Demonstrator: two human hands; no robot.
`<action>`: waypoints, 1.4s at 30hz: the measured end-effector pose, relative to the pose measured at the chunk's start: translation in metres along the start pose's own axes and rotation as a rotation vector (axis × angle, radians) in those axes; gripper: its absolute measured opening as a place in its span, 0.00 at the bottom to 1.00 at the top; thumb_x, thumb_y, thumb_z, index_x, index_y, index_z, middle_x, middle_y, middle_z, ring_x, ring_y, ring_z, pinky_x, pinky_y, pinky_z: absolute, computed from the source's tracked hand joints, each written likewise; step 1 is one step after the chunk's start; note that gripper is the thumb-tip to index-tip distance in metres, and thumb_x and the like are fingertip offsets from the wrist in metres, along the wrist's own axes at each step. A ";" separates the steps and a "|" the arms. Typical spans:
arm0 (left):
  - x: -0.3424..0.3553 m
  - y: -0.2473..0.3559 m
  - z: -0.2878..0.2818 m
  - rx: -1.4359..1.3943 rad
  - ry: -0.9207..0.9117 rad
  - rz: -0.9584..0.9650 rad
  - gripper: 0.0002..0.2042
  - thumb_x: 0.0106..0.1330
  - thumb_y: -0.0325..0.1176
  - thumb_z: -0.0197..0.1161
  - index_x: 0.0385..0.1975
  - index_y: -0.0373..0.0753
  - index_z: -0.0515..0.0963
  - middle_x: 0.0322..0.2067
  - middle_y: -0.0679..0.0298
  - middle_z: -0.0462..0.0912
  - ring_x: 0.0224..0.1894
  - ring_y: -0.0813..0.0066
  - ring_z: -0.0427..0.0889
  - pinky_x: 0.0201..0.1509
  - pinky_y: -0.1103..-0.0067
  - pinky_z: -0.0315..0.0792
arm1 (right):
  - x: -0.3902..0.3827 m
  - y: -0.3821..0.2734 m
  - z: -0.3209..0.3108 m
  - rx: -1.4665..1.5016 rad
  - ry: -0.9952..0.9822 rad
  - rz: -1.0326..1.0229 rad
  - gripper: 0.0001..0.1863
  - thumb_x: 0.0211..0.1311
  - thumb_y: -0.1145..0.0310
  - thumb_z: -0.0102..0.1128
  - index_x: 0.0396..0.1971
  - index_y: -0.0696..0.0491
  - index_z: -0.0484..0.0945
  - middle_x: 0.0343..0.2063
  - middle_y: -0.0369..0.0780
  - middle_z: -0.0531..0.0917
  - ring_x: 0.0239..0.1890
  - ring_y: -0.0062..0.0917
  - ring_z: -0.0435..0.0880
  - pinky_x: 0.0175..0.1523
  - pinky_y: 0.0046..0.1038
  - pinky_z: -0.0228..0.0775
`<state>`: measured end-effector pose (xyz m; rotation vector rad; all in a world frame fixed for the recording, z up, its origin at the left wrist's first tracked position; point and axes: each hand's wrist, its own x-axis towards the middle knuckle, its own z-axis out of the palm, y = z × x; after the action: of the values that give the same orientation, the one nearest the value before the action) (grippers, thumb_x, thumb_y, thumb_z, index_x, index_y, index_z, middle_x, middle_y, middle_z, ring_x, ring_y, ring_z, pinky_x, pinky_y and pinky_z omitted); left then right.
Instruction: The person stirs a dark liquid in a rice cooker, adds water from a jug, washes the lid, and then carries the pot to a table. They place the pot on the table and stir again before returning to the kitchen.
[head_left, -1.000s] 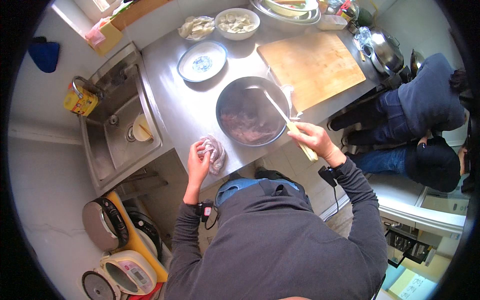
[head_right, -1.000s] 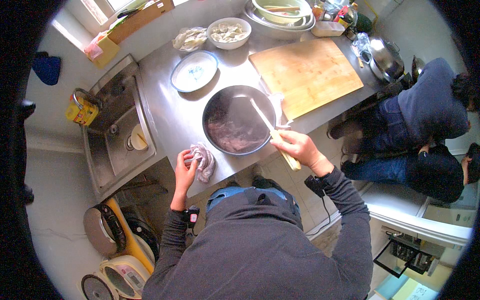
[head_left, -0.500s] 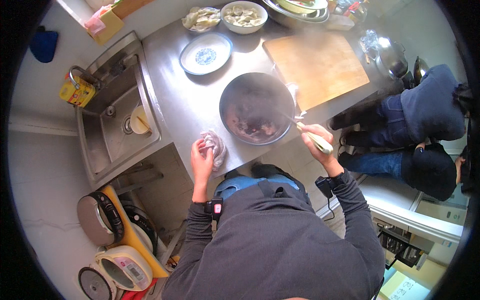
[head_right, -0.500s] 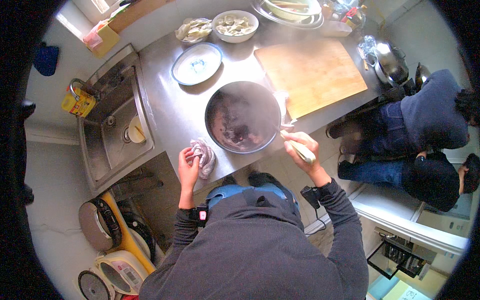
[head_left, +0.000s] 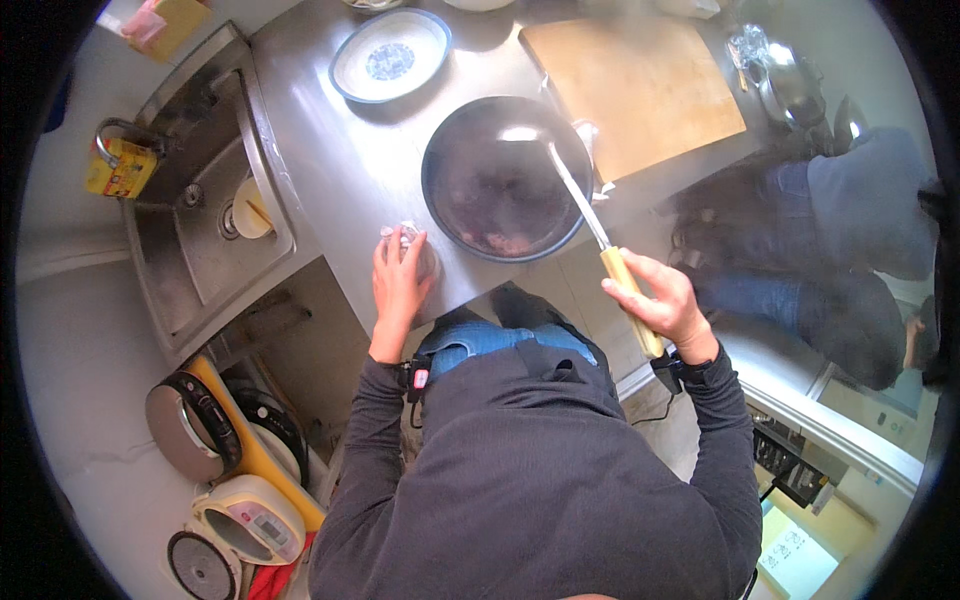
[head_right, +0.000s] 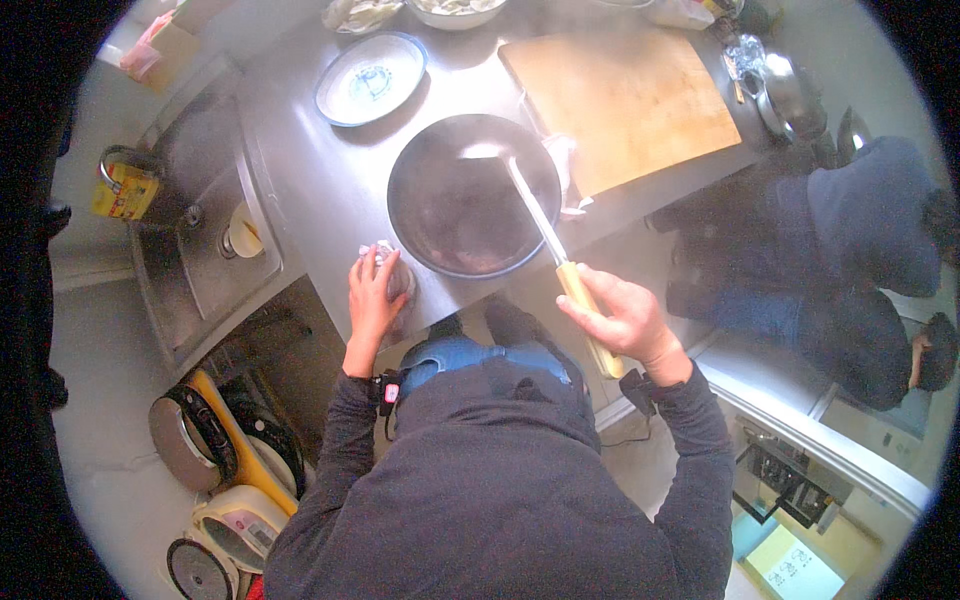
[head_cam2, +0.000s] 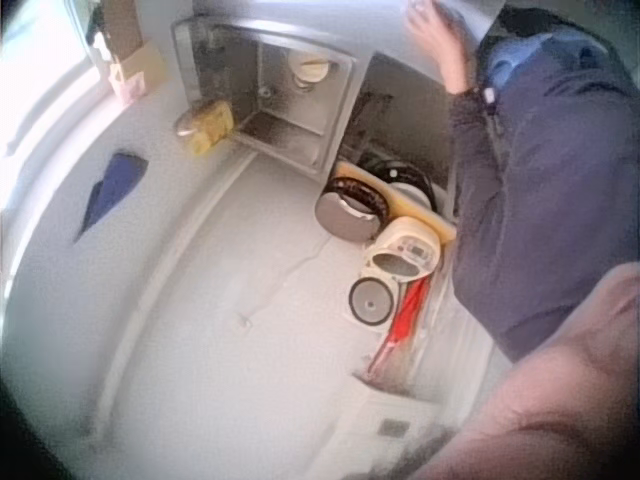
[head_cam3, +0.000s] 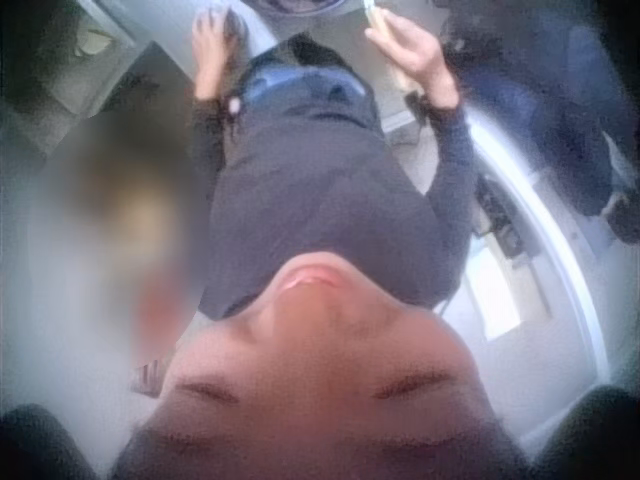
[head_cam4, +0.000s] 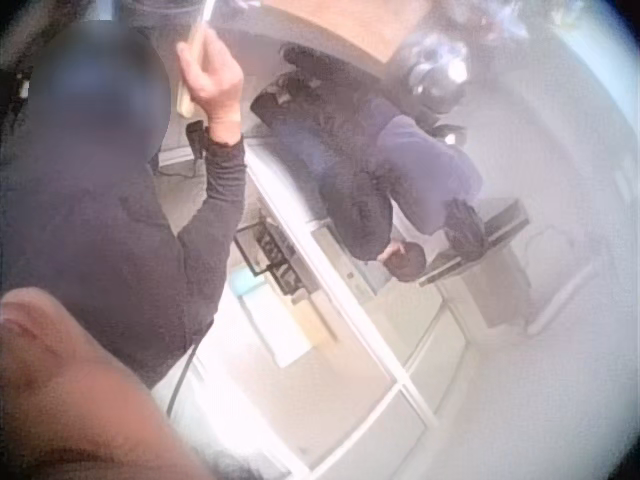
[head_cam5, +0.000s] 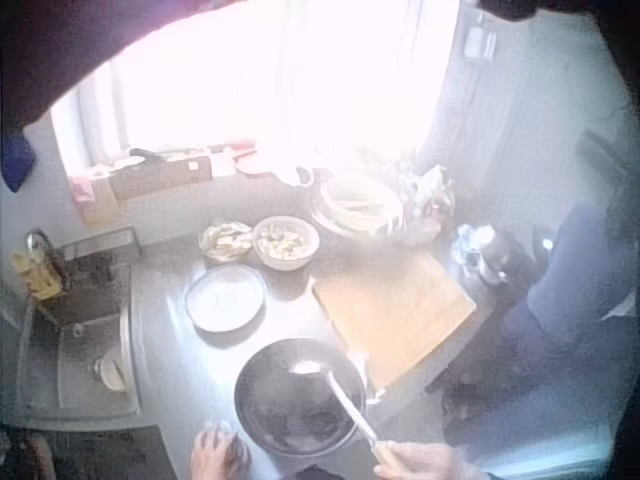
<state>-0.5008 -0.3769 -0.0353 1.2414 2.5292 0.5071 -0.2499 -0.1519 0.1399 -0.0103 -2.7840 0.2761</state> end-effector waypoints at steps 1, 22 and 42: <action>0.001 -0.001 0.003 -0.006 0.019 0.013 0.36 0.37 0.29 0.71 0.53 0.55 0.68 0.58 0.59 0.62 0.56 0.49 0.62 0.56 0.63 0.65 | -0.001 0.000 -0.007 0.011 -0.024 0.018 0.18 0.37 0.74 0.65 0.35 0.46 0.81 0.38 0.47 0.78 0.37 0.33 0.81 0.37 0.26 0.77; 0.002 -0.013 0.015 -0.088 0.070 0.015 0.33 0.37 0.26 0.70 0.50 0.49 0.69 0.53 0.57 0.67 0.51 0.53 0.66 0.53 0.68 0.67 | 0.018 -0.012 -0.050 0.111 -0.027 0.134 0.22 0.31 0.78 0.66 0.35 0.52 0.80 0.36 0.47 0.79 0.30 0.30 0.82 0.32 0.23 0.75; 0.005 -0.009 0.013 -0.134 0.086 -0.035 0.33 0.37 0.28 0.70 0.50 0.51 0.70 0.52 0.59 0.68 0.50 0.55 0.66 0.52 0.68 0.68 | 0.072 -0.030 0.019 0.321 0.447 0.484 0.10 0.44 0.79 0.62 0.31 0.59 0.78 0.26 0.42 0.82 0.26 0.24 0.81 0.32 0.21 0.72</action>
<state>-0.5051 -0.3759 -0.0513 1.1490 2.5351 0.7234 -0.3232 -0.1817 0.1524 -0.5942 -2.2307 0.7354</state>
